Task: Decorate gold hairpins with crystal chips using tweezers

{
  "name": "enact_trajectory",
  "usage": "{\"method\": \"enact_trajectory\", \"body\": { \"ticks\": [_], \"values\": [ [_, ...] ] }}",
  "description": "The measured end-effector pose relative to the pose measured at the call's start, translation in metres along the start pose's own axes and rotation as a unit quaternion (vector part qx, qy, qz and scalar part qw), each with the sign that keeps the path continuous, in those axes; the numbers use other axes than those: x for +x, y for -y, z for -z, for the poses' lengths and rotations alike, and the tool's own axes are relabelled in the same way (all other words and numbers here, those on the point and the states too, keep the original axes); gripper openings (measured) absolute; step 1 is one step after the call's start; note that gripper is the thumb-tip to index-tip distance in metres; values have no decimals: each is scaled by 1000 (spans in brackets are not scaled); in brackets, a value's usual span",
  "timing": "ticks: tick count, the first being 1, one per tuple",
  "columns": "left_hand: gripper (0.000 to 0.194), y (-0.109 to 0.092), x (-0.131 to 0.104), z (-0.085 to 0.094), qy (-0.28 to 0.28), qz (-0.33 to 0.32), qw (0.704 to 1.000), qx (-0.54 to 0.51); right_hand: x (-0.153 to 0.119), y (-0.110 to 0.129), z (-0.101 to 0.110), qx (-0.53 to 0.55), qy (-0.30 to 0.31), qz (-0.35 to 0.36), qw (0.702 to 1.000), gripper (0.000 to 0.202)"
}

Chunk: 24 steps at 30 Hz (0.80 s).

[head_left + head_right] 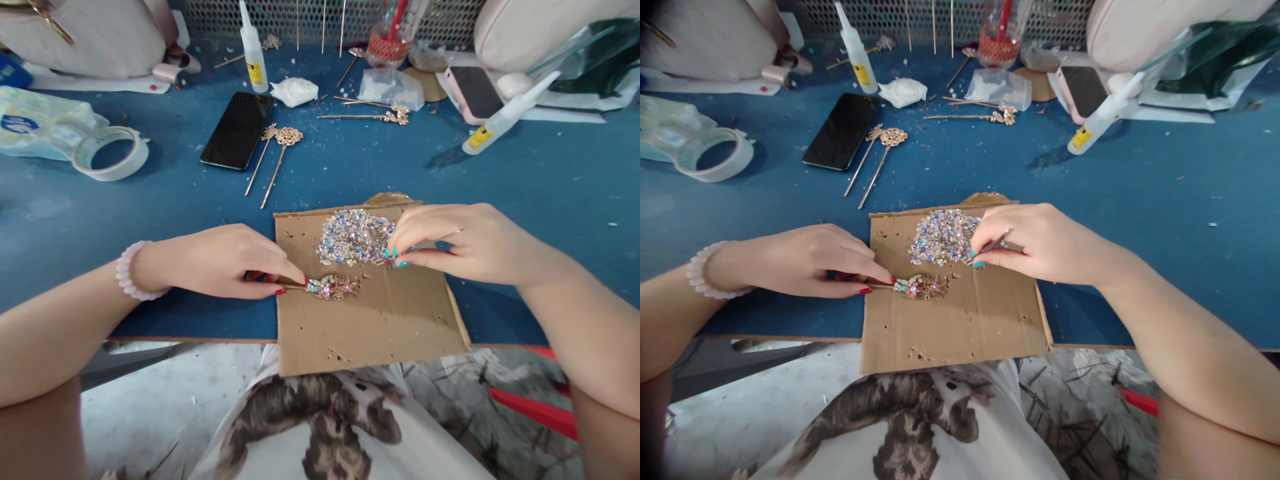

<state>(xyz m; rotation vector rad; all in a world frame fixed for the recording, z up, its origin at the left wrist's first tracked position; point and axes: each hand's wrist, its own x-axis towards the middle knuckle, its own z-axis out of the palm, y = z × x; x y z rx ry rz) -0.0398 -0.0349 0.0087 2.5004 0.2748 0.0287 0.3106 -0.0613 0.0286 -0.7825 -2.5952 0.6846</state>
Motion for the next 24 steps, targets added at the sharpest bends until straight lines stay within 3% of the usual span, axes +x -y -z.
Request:
{"method": "enact_trajectory", "body": {
  "ticks": [24],
  "values": [
    [29,0,1,0,1,-1,1000,-4,2,3,-5,16,-6,-12,1000,15]
  ]
}}
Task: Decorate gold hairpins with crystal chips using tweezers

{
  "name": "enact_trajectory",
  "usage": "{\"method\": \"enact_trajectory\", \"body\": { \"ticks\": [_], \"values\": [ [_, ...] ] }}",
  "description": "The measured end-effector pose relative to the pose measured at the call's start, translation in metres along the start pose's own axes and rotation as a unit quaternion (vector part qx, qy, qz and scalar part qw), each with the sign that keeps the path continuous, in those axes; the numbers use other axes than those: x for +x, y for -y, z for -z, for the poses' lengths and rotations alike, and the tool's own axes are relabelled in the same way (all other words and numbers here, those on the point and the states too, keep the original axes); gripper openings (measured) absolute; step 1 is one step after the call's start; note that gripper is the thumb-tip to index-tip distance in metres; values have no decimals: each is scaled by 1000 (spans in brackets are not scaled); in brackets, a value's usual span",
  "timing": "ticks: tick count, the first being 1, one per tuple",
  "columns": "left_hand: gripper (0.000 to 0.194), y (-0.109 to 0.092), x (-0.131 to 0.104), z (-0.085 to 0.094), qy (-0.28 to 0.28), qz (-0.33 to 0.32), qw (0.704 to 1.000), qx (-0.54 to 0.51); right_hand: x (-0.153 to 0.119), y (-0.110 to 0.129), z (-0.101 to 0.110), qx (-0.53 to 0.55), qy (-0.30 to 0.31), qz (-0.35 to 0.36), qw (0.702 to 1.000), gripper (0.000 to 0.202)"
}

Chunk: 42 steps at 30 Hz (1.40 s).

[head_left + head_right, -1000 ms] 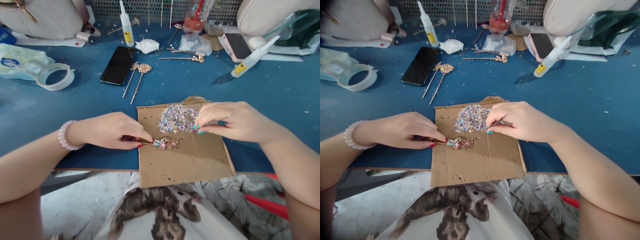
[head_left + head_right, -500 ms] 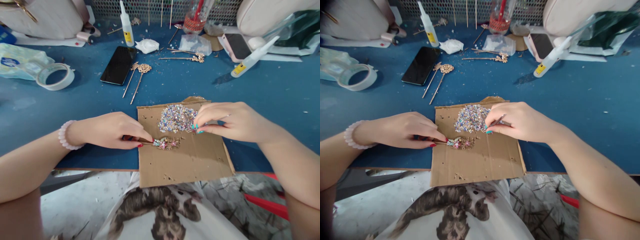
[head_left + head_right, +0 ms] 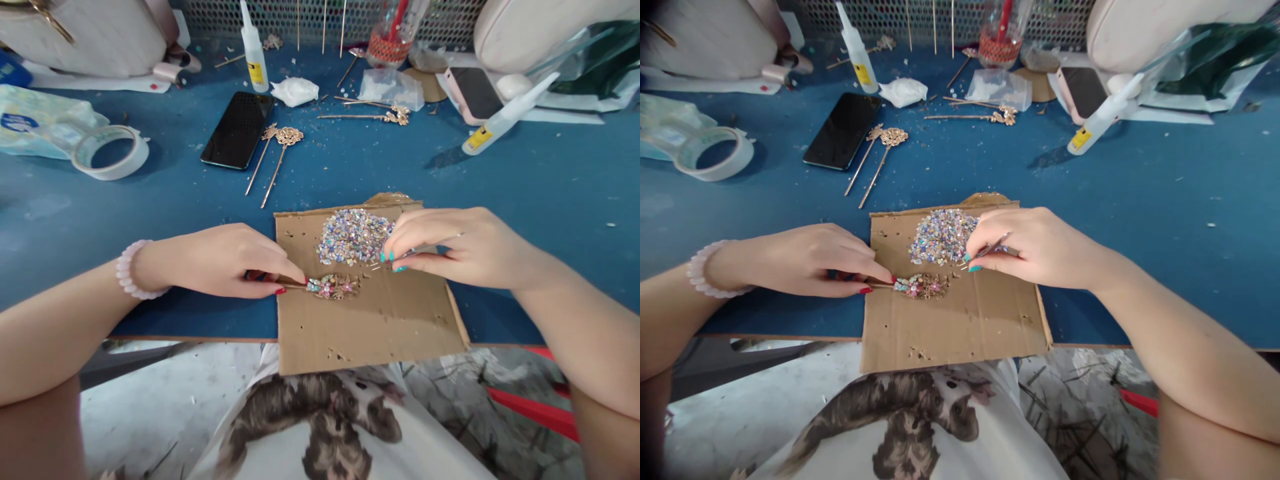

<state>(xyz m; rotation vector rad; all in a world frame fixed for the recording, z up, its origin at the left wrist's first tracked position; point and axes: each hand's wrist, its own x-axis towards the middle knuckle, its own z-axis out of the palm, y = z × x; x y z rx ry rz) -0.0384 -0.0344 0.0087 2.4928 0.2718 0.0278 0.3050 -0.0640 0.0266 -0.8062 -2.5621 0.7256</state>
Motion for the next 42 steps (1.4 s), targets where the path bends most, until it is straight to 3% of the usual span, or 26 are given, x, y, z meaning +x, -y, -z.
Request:
{"method": "enact_trajectory", "body": {
  "ticks": [17,42],
  "values": [
    [30,-1,0,0,0,2,1000,-5,1,-6,-6,15,-23,18,999,11],
    [29,-1,0,1,0,1,1000,-3,0,-5,-4,31,-4,-25,999,13]
  ]
}}
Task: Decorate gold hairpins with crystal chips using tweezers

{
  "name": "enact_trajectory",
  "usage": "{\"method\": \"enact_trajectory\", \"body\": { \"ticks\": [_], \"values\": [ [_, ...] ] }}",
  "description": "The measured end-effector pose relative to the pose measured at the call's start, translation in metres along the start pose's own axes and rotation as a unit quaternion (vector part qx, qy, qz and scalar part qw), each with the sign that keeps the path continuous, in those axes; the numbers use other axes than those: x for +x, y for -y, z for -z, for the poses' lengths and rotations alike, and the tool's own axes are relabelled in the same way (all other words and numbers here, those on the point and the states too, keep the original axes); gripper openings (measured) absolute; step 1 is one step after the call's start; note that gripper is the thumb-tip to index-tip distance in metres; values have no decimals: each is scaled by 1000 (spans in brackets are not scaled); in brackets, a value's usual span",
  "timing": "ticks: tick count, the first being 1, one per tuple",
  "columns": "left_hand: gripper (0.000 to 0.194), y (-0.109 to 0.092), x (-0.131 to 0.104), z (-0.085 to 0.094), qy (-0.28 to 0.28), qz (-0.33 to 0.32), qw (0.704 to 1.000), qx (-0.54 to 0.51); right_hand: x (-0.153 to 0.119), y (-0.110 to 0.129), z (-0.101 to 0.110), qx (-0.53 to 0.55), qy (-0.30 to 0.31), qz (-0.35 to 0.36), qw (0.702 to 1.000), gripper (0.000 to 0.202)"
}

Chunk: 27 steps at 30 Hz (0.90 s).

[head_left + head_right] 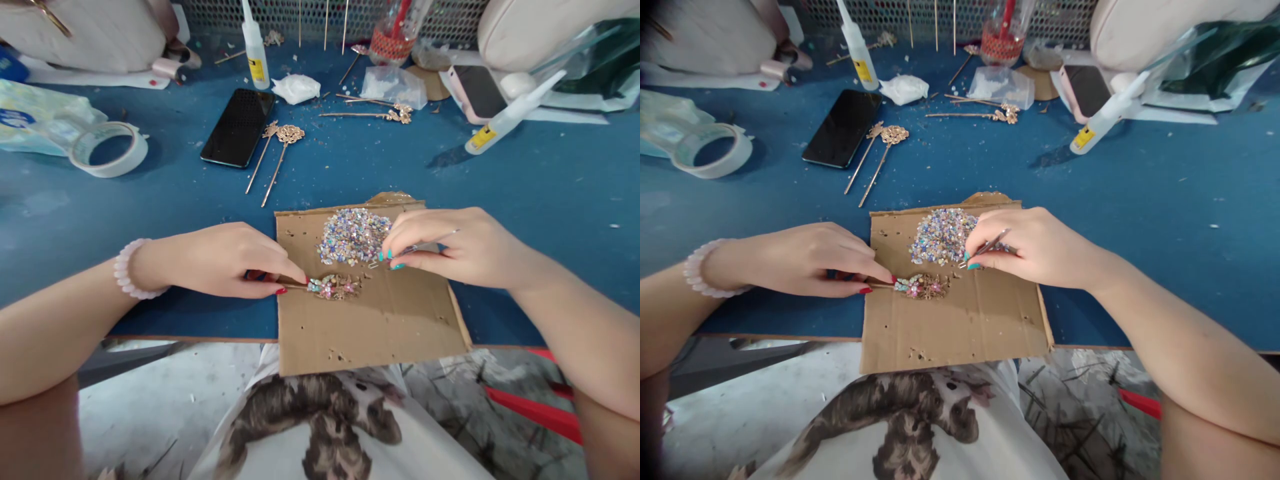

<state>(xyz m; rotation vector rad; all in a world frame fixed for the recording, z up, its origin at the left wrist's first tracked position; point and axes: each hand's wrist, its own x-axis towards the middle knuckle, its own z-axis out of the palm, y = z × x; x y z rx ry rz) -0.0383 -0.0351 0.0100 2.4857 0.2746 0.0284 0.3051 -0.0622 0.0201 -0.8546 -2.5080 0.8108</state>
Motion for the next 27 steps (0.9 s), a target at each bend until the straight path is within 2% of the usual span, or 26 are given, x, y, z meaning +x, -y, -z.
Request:
{"method": "enact_trajectory", "body": {
  "ticks": [27],
  "values": [
    [29,0,0,0,-1,-4,1000,0,1,1,-7,7,-23,51,998,5]
  ]
}}
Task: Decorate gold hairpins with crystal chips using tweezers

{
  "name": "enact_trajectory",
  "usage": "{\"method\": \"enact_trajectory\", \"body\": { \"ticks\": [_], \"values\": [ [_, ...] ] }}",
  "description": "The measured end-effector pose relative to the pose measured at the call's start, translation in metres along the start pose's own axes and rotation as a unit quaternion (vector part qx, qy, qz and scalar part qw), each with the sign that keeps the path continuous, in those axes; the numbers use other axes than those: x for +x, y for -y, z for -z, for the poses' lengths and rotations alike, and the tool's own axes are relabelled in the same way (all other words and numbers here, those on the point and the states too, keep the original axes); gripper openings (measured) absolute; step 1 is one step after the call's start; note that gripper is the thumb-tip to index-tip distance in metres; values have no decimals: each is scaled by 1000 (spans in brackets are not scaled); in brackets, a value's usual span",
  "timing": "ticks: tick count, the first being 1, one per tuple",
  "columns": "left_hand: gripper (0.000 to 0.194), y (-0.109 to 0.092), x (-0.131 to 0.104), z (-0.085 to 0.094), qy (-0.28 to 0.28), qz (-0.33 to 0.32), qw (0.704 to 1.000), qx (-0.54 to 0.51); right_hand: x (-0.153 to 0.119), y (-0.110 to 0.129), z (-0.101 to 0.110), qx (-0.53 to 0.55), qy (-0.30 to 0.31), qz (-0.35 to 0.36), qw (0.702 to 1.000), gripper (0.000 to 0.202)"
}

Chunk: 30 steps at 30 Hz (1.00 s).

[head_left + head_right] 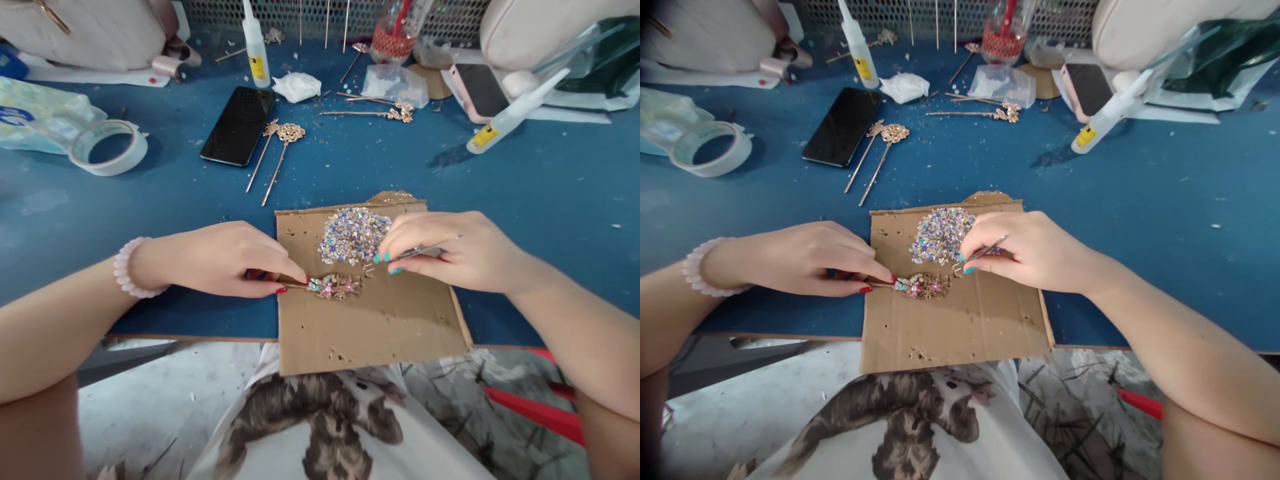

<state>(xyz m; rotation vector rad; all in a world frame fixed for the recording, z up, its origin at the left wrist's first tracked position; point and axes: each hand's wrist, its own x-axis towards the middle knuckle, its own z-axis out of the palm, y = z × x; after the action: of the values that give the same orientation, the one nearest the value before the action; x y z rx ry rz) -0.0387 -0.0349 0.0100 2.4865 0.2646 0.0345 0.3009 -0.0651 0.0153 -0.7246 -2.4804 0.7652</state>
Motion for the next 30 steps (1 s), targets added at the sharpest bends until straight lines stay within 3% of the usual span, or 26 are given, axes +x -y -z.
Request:
{"method": "enact_trajectory", "body": {
  "ticks": [30],
  "values": [
    [28,1,0,0,-3,0,1000,10,1,-2,-6,6,-12,30,999,2]
  ]
}}
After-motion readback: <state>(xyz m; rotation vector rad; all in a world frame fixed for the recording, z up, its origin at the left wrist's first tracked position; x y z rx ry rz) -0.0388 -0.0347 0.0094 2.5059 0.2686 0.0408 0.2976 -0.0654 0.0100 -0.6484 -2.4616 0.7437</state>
